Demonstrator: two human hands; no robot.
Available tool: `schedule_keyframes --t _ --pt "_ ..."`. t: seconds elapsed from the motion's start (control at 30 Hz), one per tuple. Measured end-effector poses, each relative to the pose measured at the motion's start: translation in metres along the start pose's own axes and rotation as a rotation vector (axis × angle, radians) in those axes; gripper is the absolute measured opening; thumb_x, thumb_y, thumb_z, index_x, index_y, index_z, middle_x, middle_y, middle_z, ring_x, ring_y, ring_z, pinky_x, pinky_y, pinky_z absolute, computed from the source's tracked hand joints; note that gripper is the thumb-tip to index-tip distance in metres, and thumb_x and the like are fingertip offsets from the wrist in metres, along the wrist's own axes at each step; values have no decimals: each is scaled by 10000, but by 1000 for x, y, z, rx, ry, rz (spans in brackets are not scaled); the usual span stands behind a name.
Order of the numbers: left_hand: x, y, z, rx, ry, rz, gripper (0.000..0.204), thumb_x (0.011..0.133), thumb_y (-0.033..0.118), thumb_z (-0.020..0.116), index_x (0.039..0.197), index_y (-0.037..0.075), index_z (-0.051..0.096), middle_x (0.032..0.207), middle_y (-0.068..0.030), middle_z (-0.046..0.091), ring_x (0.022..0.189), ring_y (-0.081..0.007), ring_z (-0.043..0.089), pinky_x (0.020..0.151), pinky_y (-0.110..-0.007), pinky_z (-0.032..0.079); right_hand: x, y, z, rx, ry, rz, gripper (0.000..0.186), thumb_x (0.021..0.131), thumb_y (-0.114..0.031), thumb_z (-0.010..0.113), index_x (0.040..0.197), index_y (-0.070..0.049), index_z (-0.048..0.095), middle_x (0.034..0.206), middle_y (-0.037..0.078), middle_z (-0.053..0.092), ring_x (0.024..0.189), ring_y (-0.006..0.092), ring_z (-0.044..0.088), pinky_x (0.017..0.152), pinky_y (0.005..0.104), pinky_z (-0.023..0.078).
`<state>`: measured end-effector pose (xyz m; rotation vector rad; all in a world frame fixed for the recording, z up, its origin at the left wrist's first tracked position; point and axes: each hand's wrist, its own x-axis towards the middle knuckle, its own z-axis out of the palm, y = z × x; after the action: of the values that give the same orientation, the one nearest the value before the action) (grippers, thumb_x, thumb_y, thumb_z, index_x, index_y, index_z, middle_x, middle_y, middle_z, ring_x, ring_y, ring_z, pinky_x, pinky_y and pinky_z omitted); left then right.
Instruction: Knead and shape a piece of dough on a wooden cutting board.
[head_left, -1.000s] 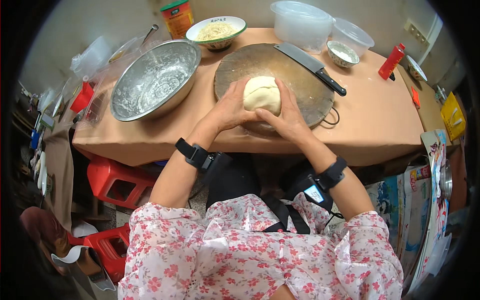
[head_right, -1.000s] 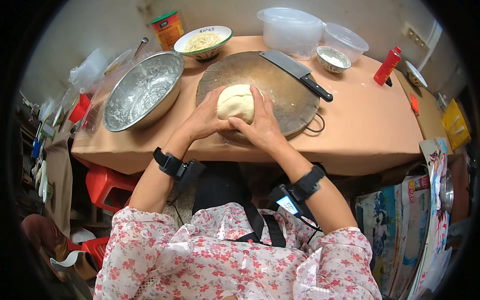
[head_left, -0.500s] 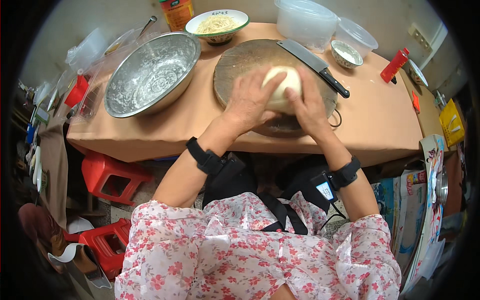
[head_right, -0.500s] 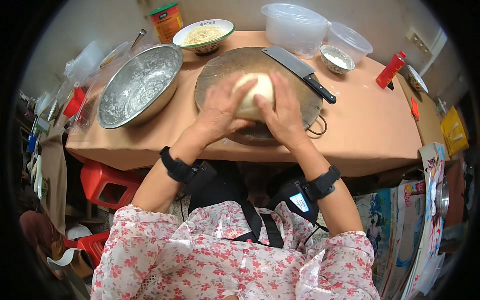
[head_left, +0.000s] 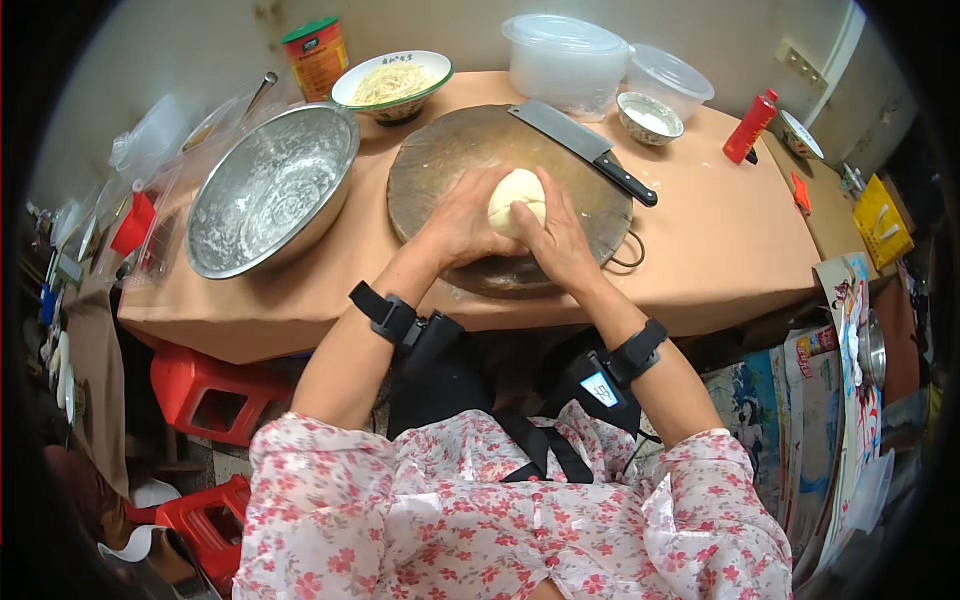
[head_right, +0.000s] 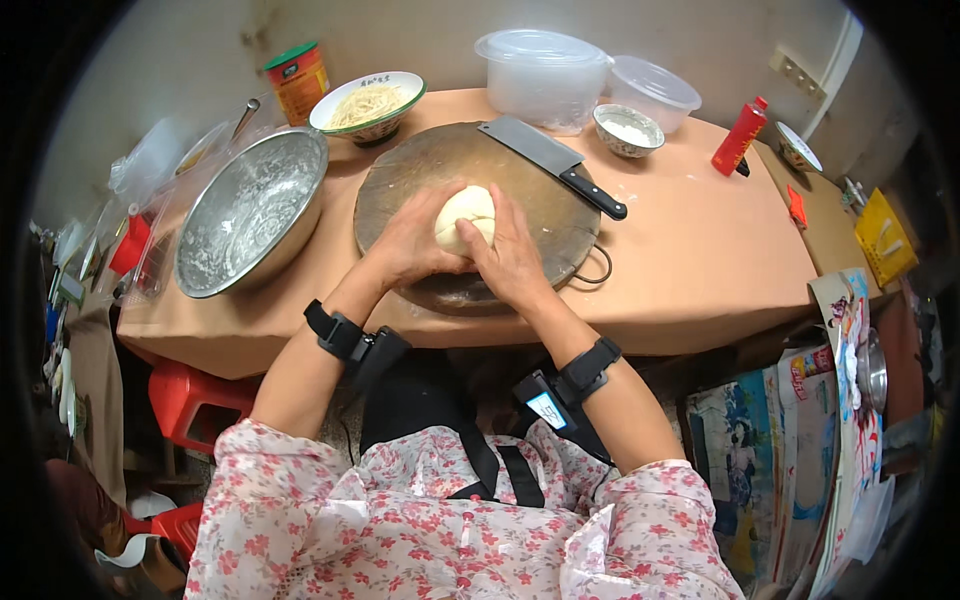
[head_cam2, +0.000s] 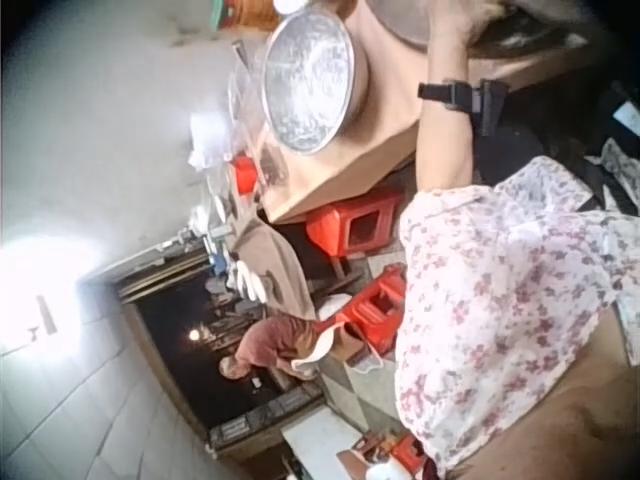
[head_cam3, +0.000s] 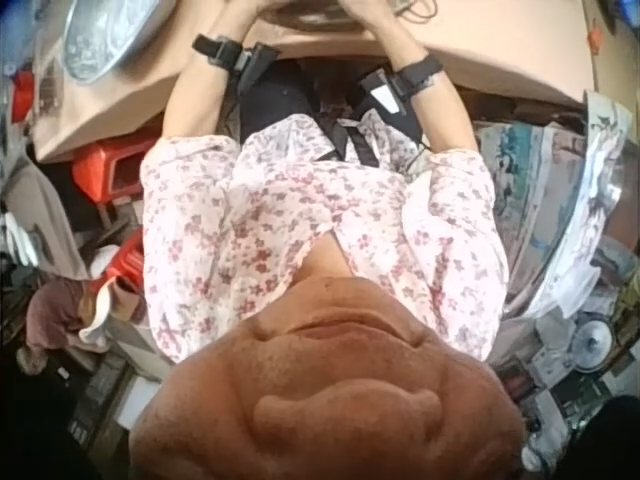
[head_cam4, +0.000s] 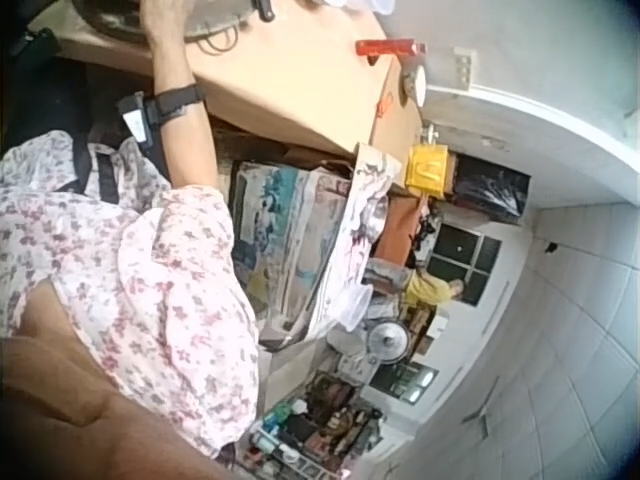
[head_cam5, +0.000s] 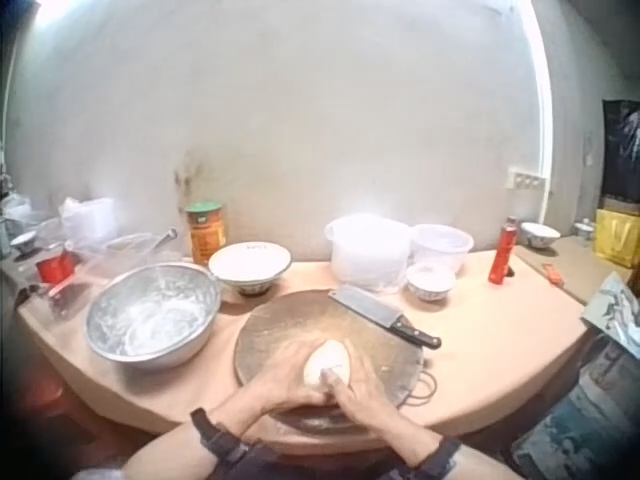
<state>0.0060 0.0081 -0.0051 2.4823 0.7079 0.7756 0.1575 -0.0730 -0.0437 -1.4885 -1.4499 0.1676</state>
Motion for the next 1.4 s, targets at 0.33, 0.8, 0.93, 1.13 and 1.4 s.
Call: schedule_keyframes --t 0.33,0.8,0.93,1.13,1.4 --pt "9 36 -16 73 295 276 833 564 247 876 1308 123 524 1203 -162 567 1092 -359 546 914 -459 456 15 -44 -32 217 170 -76 617 946 -374 576 1368 43 412 1291 202 491 1195 301 492 1032 389 378" --pt "-5 5 13 42 18 47 967 581 281 889 1403 131 402 1385 -244 376 1254 -441 411 1056 -470 375 14 2 -22 -101 -83 -104 540 951 -395 542 1322 -7 485 1307 228 516 1230 395 474 1022 439 379" --pt "-26 6 25 19 187 85 896 614 195 871 1394 137 433 1404 -235 358 1277 -441 404 1043 -447 404 -4 12 -24 -57 -41 -182 680 879 -421 649 1383 -24 423 1336 257 462 1262 393 438 1064 440 354" --pt "-25 9 18 5 256 157 673 677 225 838 1277 92 564 1242 -181 574 1148 -343 569 960 -399 477 -12 -4 -38 -40 -72 -191 650 827 -332 735 1349 -45 477 1307 221 529 1229 371 499 1017 417 413" --pt "6 39 -17 257 71 -65 431 908 460 576 1194 143 631 1087 -134 656 978 -364 617 844 -431 499 19 -34 -53 -260 -195 141 425 982 -467 404 1126 -152 650 1005 226 666 967 430 611 823 488 481"
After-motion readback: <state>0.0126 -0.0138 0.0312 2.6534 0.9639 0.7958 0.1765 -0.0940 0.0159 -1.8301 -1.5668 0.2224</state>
